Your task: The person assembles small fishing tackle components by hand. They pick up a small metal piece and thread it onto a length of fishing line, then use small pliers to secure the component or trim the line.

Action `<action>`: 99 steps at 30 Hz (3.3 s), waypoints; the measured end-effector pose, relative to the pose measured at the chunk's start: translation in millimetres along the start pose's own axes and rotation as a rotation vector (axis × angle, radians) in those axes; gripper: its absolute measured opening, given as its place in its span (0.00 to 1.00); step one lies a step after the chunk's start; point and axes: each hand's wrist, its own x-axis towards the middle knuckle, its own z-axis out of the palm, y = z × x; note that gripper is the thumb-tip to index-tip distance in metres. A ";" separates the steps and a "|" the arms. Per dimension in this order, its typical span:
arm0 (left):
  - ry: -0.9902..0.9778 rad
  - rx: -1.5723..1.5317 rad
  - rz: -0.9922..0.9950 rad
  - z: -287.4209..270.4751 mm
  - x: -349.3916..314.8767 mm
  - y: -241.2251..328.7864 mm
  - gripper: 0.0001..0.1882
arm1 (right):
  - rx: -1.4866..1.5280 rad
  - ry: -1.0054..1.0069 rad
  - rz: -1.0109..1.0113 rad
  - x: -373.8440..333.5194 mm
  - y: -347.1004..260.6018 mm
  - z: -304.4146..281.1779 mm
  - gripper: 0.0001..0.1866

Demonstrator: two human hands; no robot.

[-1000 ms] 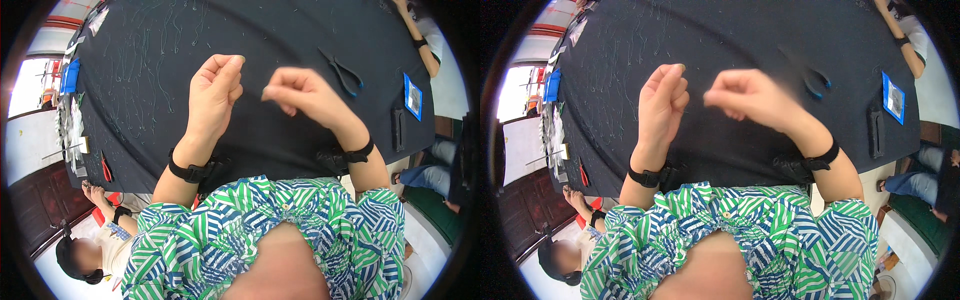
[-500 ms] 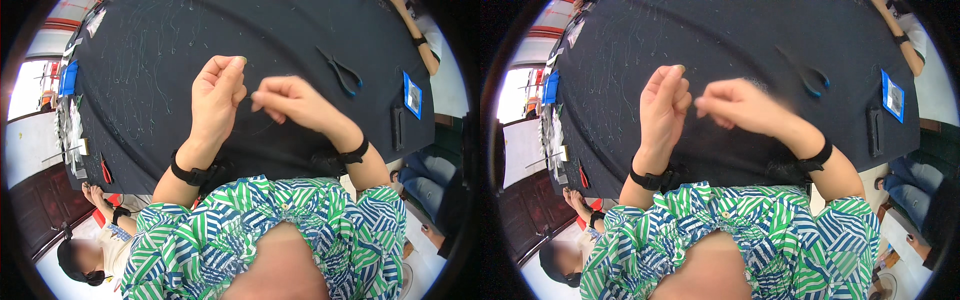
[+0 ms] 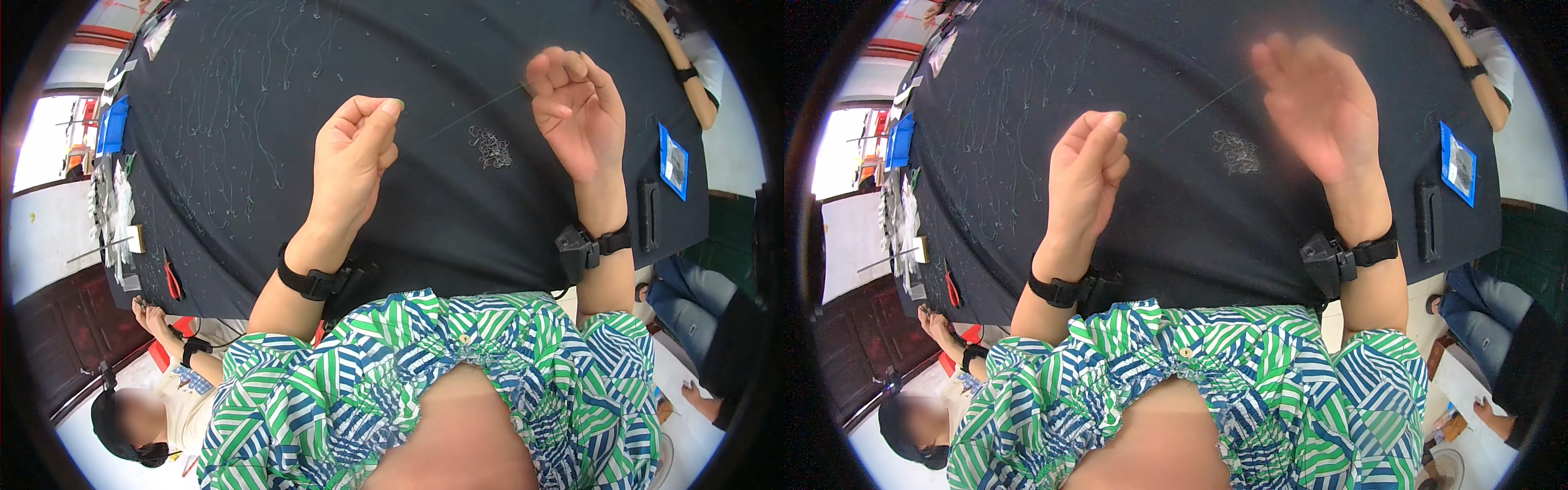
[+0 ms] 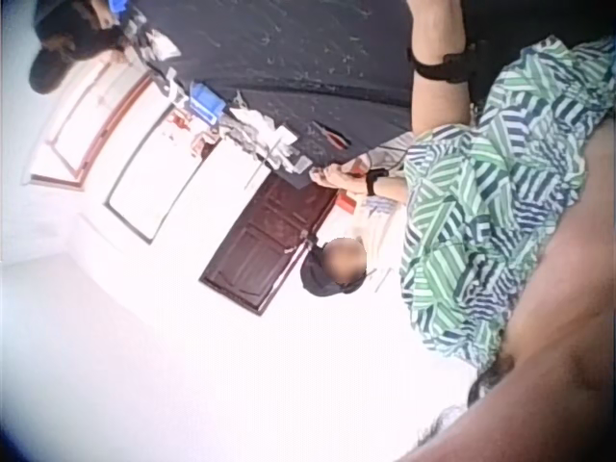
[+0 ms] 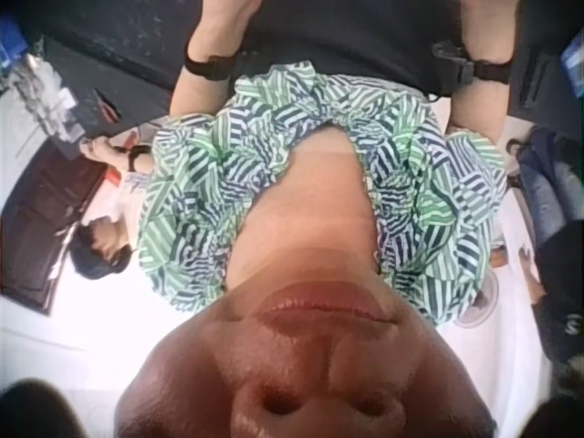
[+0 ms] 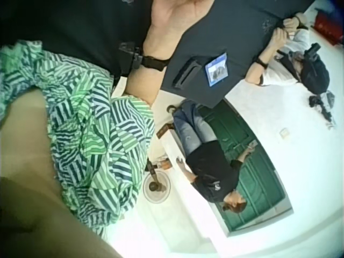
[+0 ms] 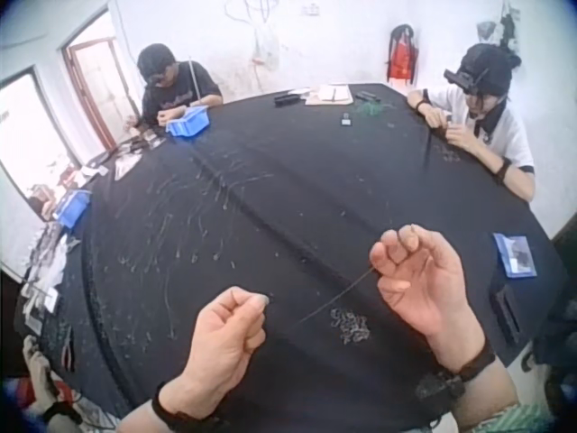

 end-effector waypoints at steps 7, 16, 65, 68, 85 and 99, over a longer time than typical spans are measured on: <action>-0.007 0.049 -0.063 3.3 -0.8 -0.3 0.05 | -0.097 -0.305 0.023 6.9 -4.8 -26.5 0.13; -0.147 0.399 -0.110 9.7 -7.6 2.4 0.05 | -1.166 -0.100 -0.011 -7.2 24.7 13.0 0.15; -0.247 0.529 -0.055 6.0 -5.9 -7.4 0.06 | -1.528 -0.207 -0.134 -11.2 43.0 7.9 0.09; -0.257 0.560 -0.049 7.7 -6.4 -5.9 0.06 | -1.564 -0.237 -0.109 -11.9 40.8 11.1 0.09; -0.186 0.568 -0.005 7.9 -5.5 -3.8 0.07 | -1.574 -0.292 -0.086 -11.8 35.6 15.0 0.07; -0.214 0.505 -0.013 6.9 -5.4 -6.0 0.06 | -1.468 -0.233 -0.175 -10.0 38.5 3.7 0.07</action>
